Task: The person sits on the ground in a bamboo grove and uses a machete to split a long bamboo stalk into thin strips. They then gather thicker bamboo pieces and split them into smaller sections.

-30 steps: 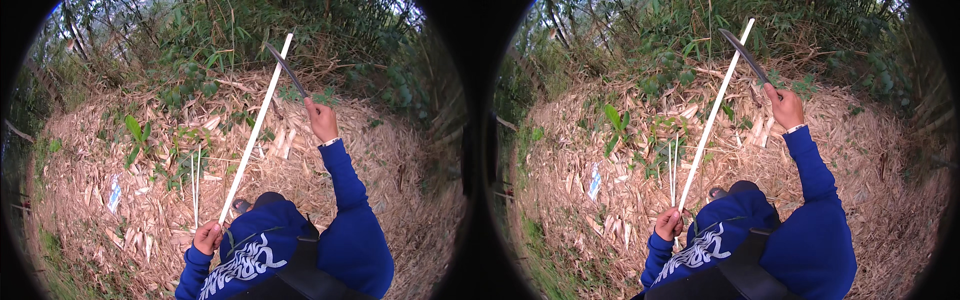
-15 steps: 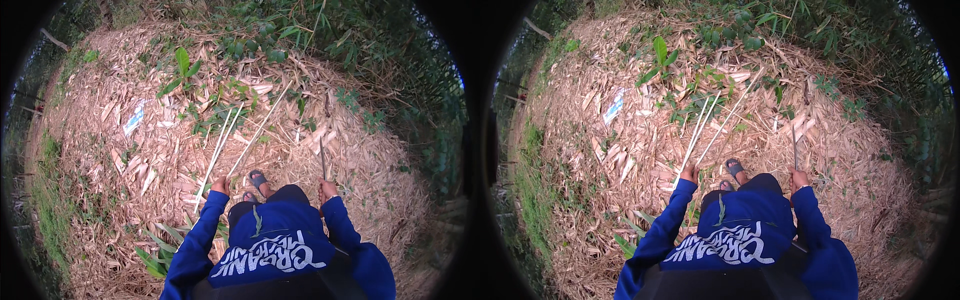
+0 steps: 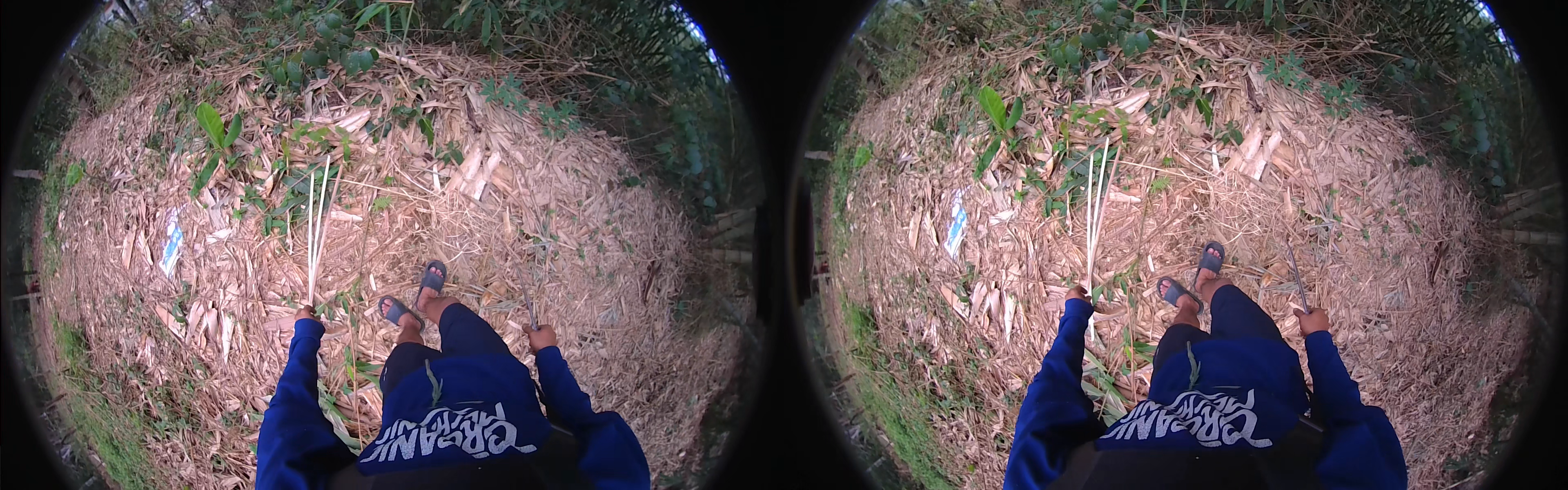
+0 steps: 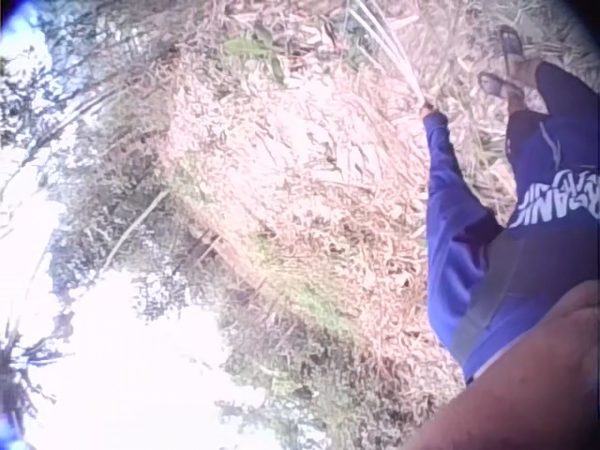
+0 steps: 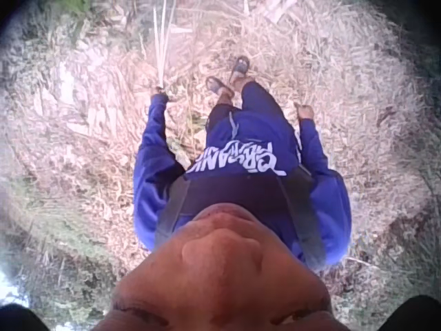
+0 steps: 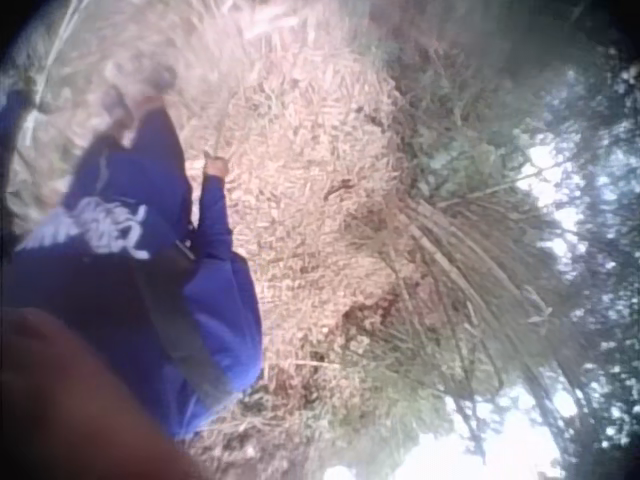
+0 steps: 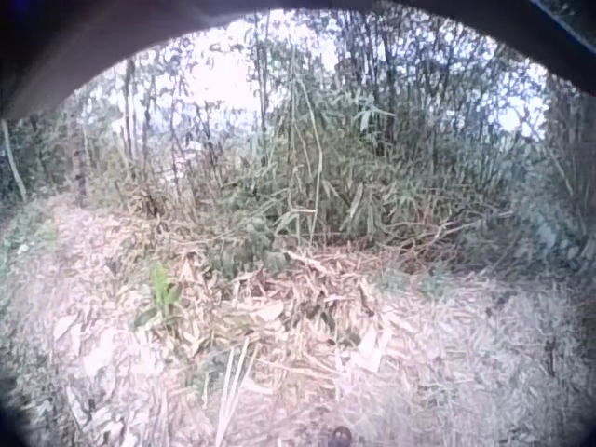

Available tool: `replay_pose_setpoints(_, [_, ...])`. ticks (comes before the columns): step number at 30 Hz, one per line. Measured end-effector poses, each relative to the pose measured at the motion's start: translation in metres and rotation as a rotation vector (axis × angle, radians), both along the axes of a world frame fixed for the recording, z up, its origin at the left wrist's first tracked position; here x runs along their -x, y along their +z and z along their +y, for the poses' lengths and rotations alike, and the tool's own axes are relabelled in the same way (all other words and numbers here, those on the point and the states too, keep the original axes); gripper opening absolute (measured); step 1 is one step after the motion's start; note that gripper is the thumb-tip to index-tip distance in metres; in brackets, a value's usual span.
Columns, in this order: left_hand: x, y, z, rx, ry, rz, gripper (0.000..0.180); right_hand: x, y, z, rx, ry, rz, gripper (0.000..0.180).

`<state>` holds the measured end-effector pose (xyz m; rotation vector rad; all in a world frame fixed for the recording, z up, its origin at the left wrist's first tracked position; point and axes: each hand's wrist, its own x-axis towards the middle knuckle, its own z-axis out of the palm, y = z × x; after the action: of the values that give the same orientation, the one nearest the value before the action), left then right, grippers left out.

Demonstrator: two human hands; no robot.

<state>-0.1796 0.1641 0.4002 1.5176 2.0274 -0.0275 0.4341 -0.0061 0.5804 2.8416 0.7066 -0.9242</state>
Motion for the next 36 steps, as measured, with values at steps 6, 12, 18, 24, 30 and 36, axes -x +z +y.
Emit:
replay_pose_setpoints(6, [-0.046,-0.063,-0.042,0.262,-0.066,-0.47,0.015,-0.014,-0.021,-0.103,0.018,-0.23,-0.004,0.05])
replay_pose_setpoints(12, [-0.207,-0.055,-0.049,0.452,-0.176,-0.589,0.018,-0.026,-0.022,-0.196,-0.034,-0.431,-0.01,0.044])
replay_pose_setpoints(18, [-0.368,-0.072,0.012,0.298,-0.737,-0.197,0.028,-0.076,-0.037,-0.278,-0.182,-0.548,0.001,0.039])
replay_pose_setpoints(24, [-0.526,-0.04,0.025,0.237,-0.62,-0.333,0.037,-0.112,-0.048,-0.368,-0.067,-0.975,0.02,0.04])
replay_pose_setpoints(30, [-0.658,-0.015,0.024,0.608,-0.856,-0.579,0.023,-0.114,-0.065,-0.401,-0.064,-1.363,-0.033,0.038])
replay_pose_setpoints(36, [-0.788,-0.044,0.011,0.48,-1.102,-0.304,0.024,-0.153,-0.086,-0.392,0.012,-1.435,0.007,0.041])
